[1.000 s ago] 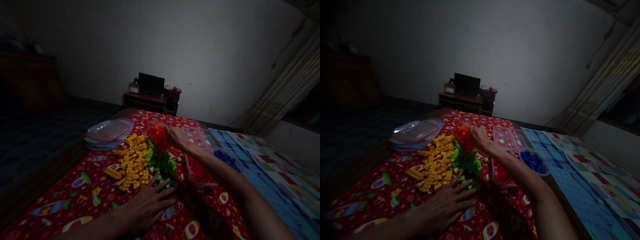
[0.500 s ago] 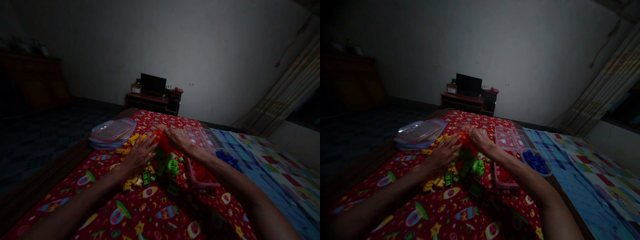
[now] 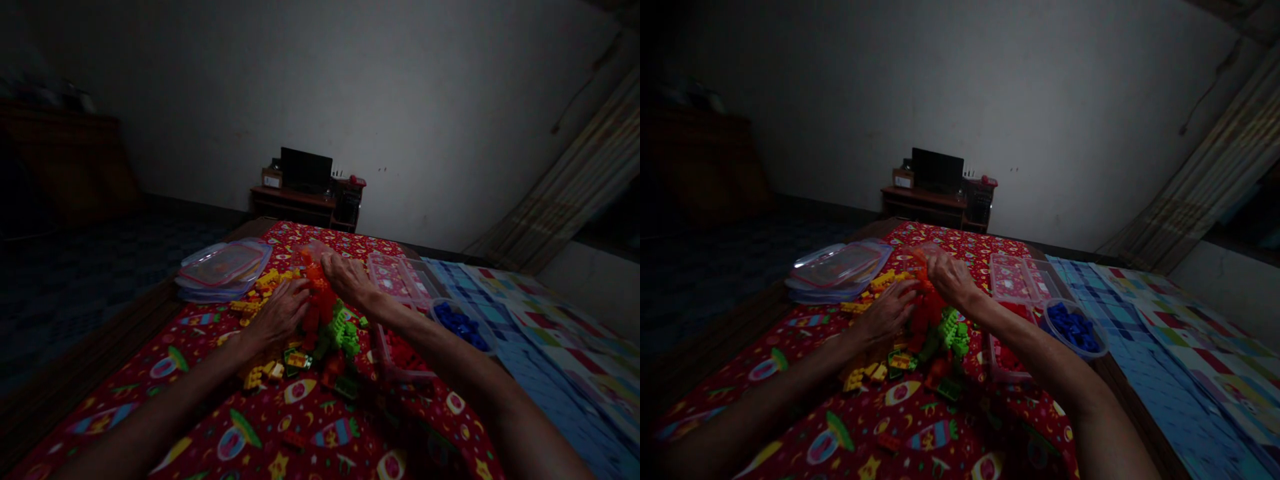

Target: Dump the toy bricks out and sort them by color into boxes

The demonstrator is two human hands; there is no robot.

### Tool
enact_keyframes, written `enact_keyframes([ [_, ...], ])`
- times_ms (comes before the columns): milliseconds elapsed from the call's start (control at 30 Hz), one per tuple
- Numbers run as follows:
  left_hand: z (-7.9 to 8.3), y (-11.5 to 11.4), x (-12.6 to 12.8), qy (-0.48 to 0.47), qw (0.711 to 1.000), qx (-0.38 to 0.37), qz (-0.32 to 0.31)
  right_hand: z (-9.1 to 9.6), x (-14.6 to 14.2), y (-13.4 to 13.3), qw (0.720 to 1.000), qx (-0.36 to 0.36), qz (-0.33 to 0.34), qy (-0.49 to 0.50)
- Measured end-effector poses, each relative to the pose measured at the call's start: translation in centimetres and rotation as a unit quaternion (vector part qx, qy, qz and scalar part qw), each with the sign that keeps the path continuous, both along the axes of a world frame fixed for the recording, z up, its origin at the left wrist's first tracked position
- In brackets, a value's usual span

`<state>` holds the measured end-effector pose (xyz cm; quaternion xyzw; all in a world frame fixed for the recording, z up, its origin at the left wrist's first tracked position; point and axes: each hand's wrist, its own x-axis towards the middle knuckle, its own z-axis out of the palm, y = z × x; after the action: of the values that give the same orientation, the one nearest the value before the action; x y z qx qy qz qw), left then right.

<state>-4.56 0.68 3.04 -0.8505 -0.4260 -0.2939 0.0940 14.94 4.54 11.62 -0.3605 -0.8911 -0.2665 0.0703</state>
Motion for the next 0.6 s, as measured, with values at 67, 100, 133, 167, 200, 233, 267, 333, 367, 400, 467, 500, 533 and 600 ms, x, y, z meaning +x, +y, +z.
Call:
enact_keyframes([
  [67, -0.3, -0.3, -0.3, -0.029, 0.999, 0.012, 0.012, 0.0, -0.6, -0.1, 1.000, -0.009, 0.000, -0.025],
  [100, -0.3, -0.4, -0.3, -0.046, 0.998, 0.019, 0.023, 0.1, -0.9, -0.1, 1.000, -0.012, 0.002, -0.029],
  [133, -0.2, -0.5, -0.3, -0.063, 0.997, 0.025, 0.032, 0.2, -1.3, -0.1, 0.999, -0.012, 0.004, -0.030],
  [167, 0.0, -0.5, -0.2, -0.075, 0.996, 0.029, 0.038, 0.3, -1.5, -0.2, 1.000, -0.010, 0.004, -0.029],
  [200, 0.4, -0.4, 0.0, -0.081, 0.995, 0.031, 0.042, 0.5, -1.7, -0.3, 1.000, -0.008, 0.003, -0.029],
  [233, 0.7, -0.3, 0.3, -0.079, 0.995, 0.034, 0.044, 0.7, -1.9, -0.4, 0.999, -0.008, 0.001, -0.032],
  [267, 1.2, -0.1, 0.5, -0.069, 0.996, 0.034, 0.045, 0.9, -1.9, -0.7, 0.999, -0.010, 0.000, -0.039],
  [333, 1.9, 0.5, 1.0, -0.037, 0.998, 0.030, 0.049, 1.5, -1.8, -1.3, 0.998, -0.016, 0.001, -0.053],
  [367, 2.1, 0.9, 1.2, -0.024, 0.998, 0.023, 0.052, 1.7, -1.8, -1.6, 0.998, -0.017, 0.000, -0.060],
  [400, 2.3, 1.4, 1.4, -0.017, 0.998, 0.014, 0.056, 1.9, -1.6, -1.8, 0.998, -0.017, 0.000, -0.066],
  [467, 2.1, 2.2, 1.6, -0.017, 0.998, -0.013, 0.061, 2.2, -1.4, -2.1, 0.997, -0.012, -0.003, -0.077],
  [500, 1.8, 2.4, 1.7, -0.022, 0.998, -0.026, 0.061, 2.2, -1.3, -2.1, 0.997, -0.010, -0.007, -0.081],
  [533, 1.5, 2.6, 1.7, -0.026, 0.997, -0.037, 0.057, 2.3, -1.2, -2.0, 0.996, -0.007, -0.010, -0.085],
  [600, 0.7, 2.6, 1.6, -0.020, 0.998, -0.045, 0.042, 2.3, -1.1, -1.8, 0.996, 0.004, -0.017, -0.089],
])
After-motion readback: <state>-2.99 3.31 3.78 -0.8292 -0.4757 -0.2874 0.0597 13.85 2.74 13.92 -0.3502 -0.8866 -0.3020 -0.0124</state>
